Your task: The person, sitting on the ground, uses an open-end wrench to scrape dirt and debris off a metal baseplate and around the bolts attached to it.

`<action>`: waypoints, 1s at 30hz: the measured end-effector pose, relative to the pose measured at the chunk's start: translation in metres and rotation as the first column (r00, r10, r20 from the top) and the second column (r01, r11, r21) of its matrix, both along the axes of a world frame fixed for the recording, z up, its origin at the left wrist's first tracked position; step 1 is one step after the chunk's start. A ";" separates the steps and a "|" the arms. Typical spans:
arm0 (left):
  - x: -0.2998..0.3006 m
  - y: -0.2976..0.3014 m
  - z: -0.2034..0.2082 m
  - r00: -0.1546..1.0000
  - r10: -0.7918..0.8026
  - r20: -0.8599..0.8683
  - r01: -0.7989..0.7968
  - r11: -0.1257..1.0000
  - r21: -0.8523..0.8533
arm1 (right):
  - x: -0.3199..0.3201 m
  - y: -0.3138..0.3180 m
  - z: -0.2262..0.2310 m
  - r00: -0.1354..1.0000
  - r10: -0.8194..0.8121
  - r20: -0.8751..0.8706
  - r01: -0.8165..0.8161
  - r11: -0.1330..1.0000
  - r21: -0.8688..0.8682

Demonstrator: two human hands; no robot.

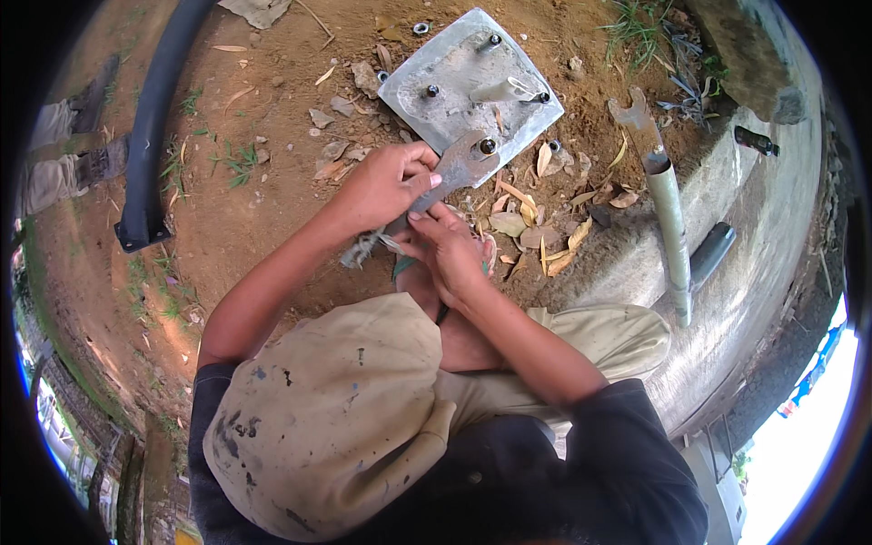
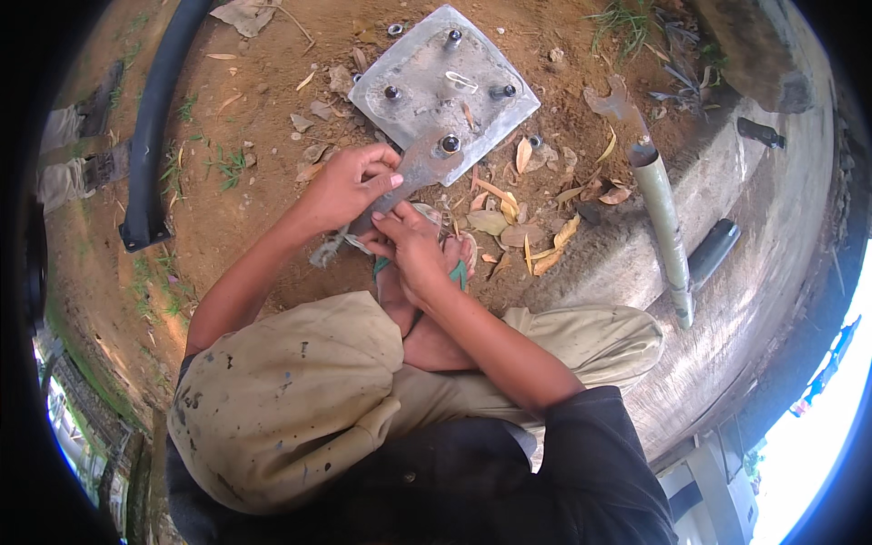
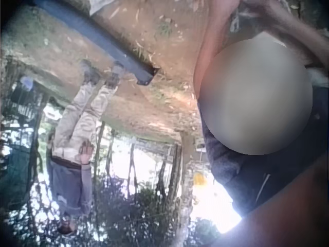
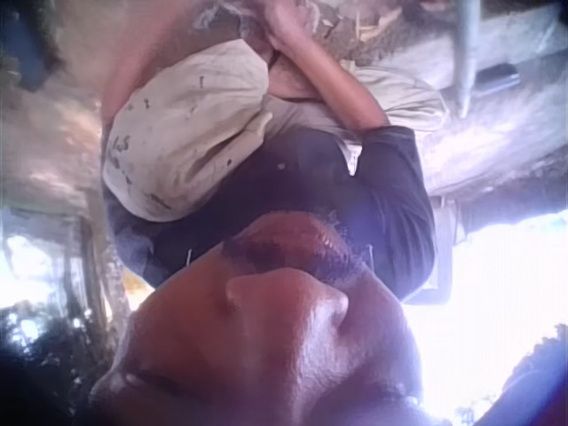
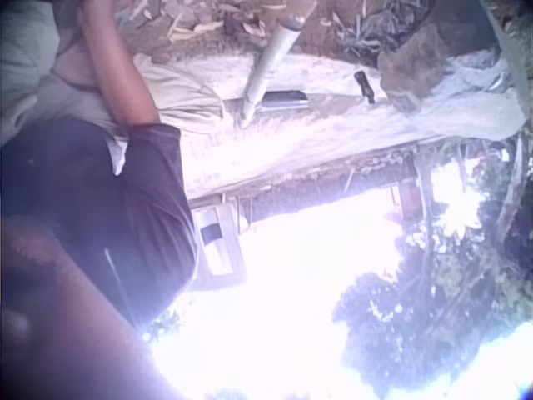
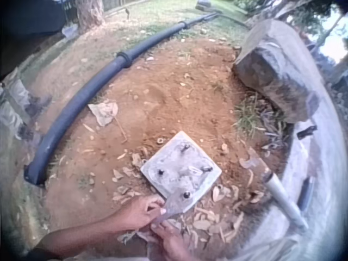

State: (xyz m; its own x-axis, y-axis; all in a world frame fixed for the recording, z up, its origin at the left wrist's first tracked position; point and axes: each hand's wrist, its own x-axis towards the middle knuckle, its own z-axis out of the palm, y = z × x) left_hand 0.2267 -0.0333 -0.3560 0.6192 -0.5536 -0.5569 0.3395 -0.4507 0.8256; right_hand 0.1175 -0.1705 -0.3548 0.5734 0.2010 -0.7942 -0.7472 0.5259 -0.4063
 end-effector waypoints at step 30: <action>-0.001 0.001 -0.003 0.970 -0.046 0.238 0.026 0.996 0.087 | 0.006 0.007 0.012 0.995 -0.064 -0.083 0.081 0.969 0.234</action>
